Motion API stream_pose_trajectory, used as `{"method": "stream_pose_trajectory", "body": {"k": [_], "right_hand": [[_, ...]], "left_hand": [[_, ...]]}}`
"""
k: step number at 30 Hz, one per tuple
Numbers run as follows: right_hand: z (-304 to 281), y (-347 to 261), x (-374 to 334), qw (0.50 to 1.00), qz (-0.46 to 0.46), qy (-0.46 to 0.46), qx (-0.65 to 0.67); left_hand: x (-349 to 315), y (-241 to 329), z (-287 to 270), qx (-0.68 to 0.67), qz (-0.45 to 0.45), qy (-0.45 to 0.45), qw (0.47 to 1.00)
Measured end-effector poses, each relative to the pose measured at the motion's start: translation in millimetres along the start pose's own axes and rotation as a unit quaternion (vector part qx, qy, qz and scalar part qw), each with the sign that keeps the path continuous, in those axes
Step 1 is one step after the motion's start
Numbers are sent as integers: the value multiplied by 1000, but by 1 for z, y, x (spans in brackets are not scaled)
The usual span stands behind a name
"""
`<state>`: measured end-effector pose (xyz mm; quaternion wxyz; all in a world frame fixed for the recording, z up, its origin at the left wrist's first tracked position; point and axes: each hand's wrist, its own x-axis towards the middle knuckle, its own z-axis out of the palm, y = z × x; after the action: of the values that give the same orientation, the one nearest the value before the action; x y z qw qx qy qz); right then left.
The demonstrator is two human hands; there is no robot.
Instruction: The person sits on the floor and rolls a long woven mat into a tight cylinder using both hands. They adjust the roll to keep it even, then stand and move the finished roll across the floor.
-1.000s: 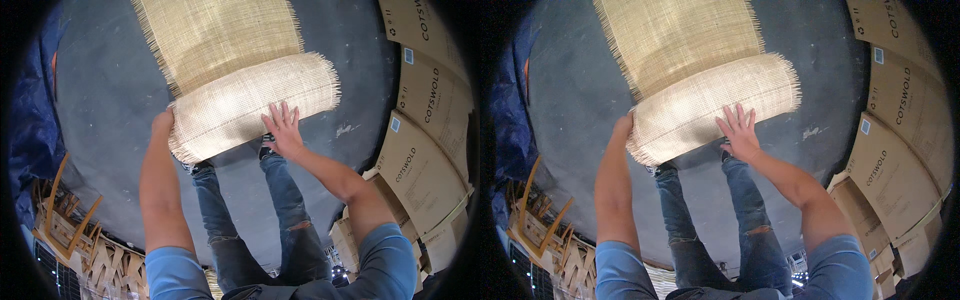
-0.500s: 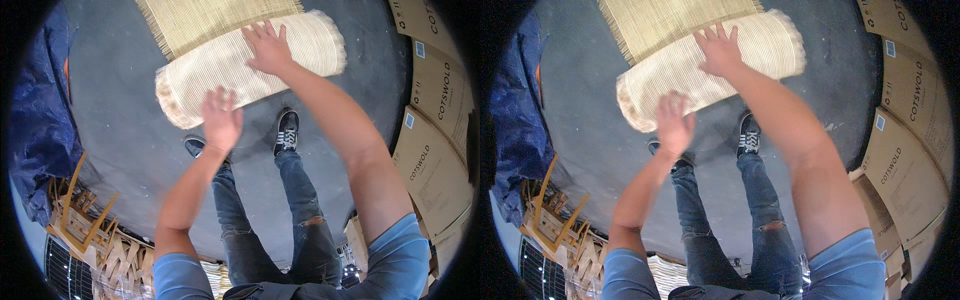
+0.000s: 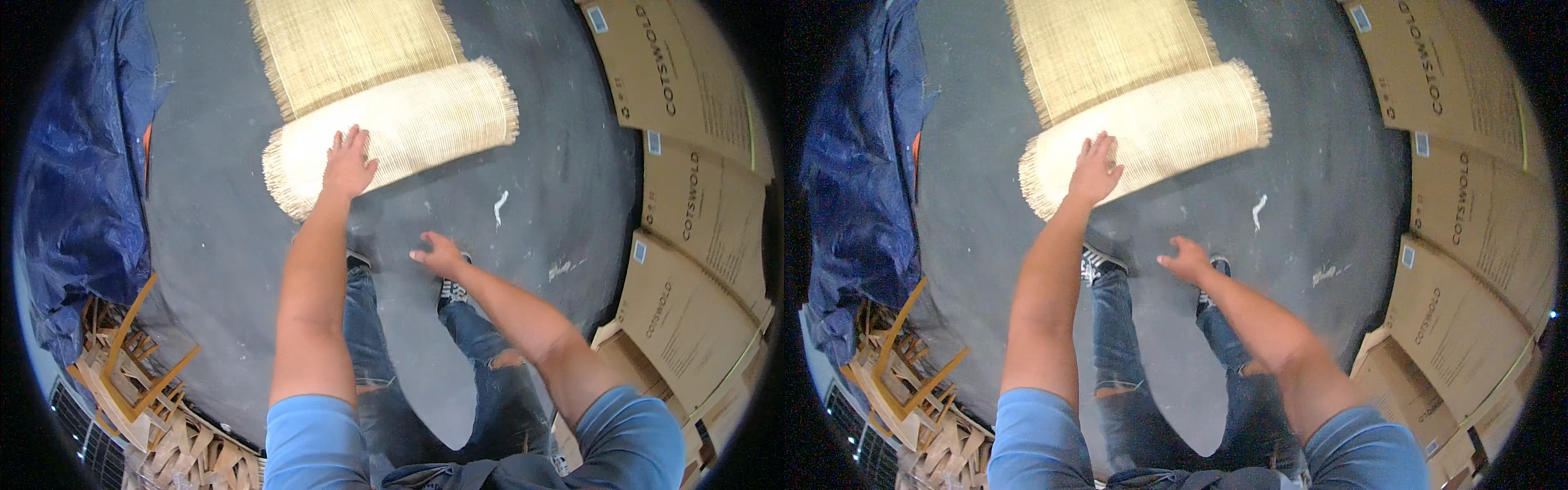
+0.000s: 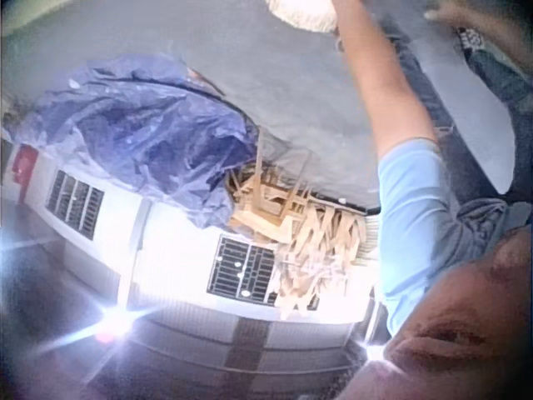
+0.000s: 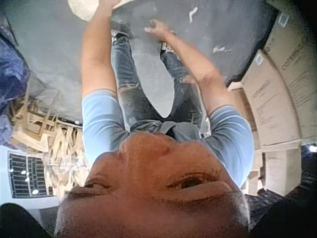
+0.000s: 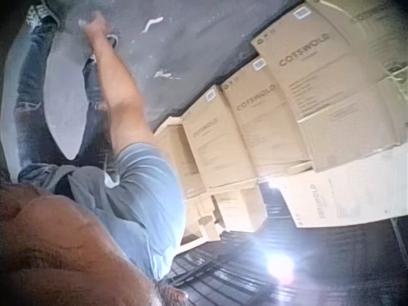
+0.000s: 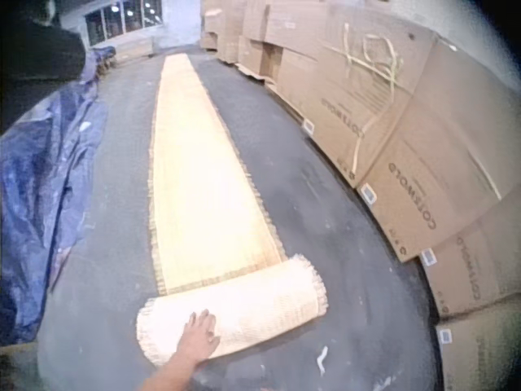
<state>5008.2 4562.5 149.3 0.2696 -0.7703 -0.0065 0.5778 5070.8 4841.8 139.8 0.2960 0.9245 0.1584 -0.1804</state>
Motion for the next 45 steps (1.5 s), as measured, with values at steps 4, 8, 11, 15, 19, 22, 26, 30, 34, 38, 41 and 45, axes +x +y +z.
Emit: {"method": "stream_pose_trajectory", "body": {"k": [4,8,11,15,19,22,26,30,34,38,41,45], "right_hand": [[29,-79,38,910,127,-83,385],[49,-150,112,788,158,40,594],[15,-162,162,734,99,145,656],[-28,-276,185,776,105,151,603],[-45,-496,122,905,-249,-37,342],[-164,-506,19,907,-265,115,306],[-272,-380,-125,945,96,311,-26],[-295,-323,-206,956,167,20,-242],[-349,-356,-188,936,82,-87,-330],[-443,-498,-90,884,-115,29,-453],[-518,-666,-38,907,-146,395,-4],[-506,-886,-25,954,-210,117,177]], "left_hand": [[13,-41,-29,-46,-10,-15,999],[24,-74,-70,-193,44,27,980],[23,-98,-100,-340,56,67,936],[-53,-199,-148,-375,-134,114,910],[-243,-296,-264,-235,-433,41,869],[-286,-226,-348,-77,-447,-135,881],[-345,-130,-465,-50,-479,-137,866],[-393,-30,-518,-409,-655,53,633],[-334,28,-552,-444,-602,95,657],[-236,36,-591,-483,-531,112,687],[-148,37,-635,-498,-471,112,720],[-98,21,-690,-487,-491,123,712]]}}
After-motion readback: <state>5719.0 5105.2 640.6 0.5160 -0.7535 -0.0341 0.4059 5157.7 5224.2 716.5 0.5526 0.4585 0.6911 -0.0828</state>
